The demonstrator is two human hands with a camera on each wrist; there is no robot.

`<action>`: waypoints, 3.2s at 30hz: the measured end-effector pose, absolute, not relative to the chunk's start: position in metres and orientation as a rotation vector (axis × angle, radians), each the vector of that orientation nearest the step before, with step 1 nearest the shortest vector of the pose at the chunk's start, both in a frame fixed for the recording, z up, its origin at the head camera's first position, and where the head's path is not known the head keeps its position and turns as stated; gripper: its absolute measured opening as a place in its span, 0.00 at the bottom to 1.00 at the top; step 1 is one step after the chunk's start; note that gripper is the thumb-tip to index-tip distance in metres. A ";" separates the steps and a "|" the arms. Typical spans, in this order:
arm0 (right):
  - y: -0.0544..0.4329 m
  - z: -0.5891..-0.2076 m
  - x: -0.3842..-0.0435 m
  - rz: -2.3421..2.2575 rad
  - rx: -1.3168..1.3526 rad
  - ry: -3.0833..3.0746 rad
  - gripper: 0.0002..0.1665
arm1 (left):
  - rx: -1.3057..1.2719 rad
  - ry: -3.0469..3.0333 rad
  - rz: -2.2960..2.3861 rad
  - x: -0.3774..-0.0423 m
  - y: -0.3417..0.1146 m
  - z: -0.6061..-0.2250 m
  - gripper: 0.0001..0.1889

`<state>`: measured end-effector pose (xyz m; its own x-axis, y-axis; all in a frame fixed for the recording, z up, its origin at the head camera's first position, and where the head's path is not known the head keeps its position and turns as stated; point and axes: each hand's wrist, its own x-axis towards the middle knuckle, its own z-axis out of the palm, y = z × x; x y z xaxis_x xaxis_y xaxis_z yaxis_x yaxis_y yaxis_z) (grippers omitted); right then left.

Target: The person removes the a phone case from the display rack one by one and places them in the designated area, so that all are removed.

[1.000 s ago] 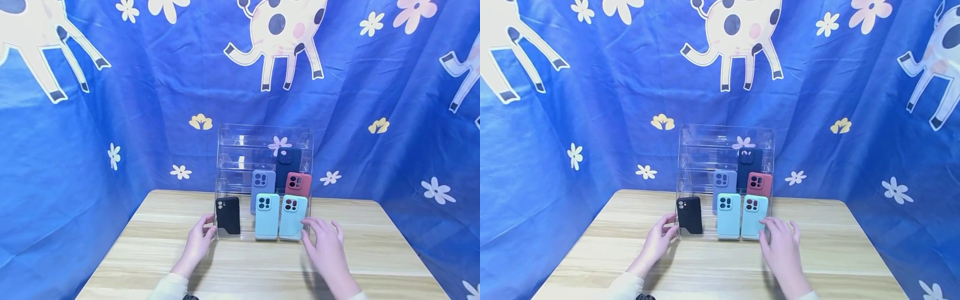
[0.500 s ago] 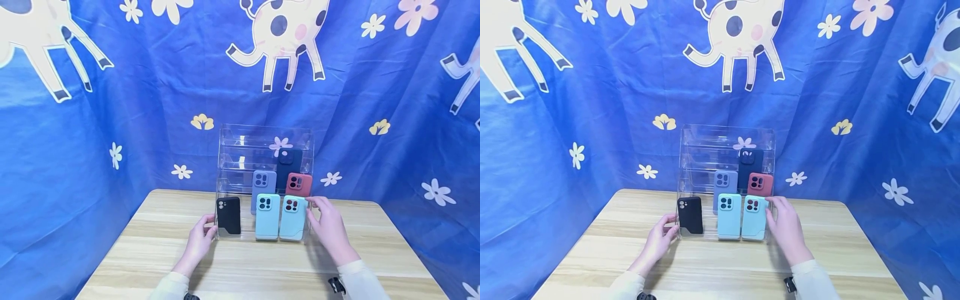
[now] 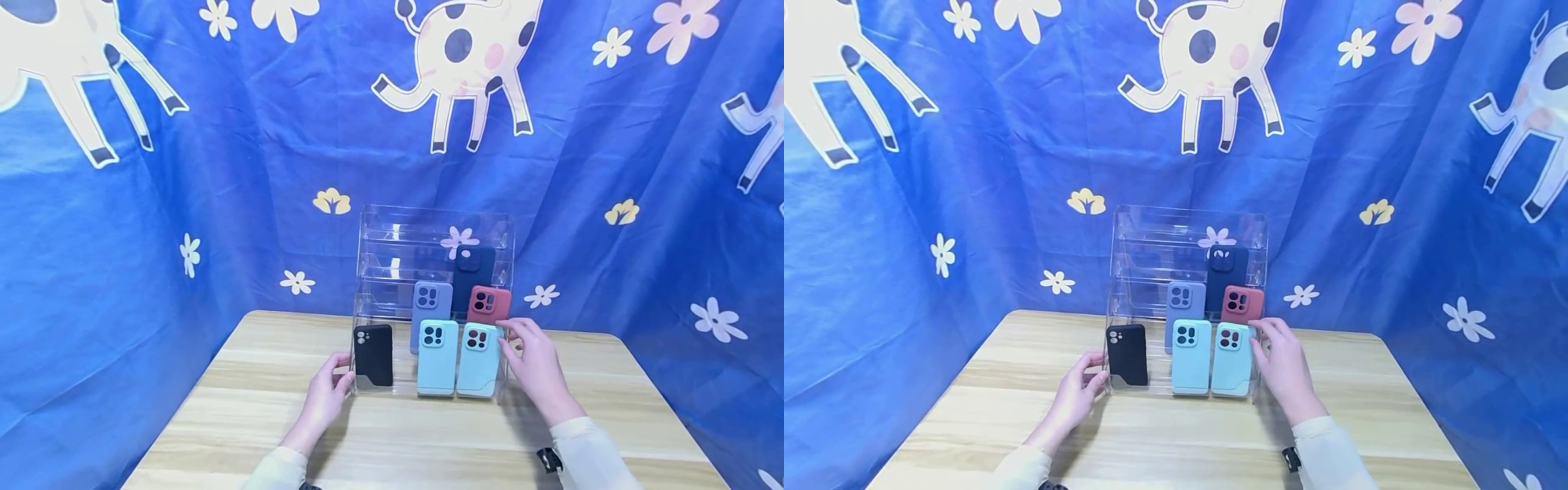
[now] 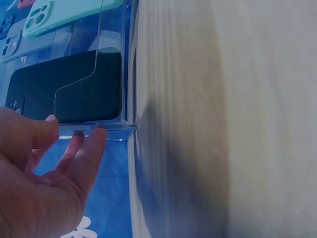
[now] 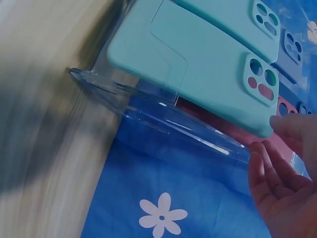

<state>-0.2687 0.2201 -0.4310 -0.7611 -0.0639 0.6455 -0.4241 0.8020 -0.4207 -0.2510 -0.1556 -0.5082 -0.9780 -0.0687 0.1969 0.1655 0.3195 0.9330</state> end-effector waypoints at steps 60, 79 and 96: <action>0.214 -0.382 -0.234 1.175 0.498 -2.217 0.14 | -0.086 -2.394 -1.705 -0.250 -0.155 -0.509 0.17; 0.139 -0.445 -0.213 1.841 0.555 -2.475 0.14 | -0.088 -2.405 -1.675 -0.251 -0.154 -0.510 0.17; 0.098 -0.497 -0.220 2.043 0.710 -2.586 0.15 | -0.077 -2.417 -1.658 -0.249 -0.151 -0.506 0.17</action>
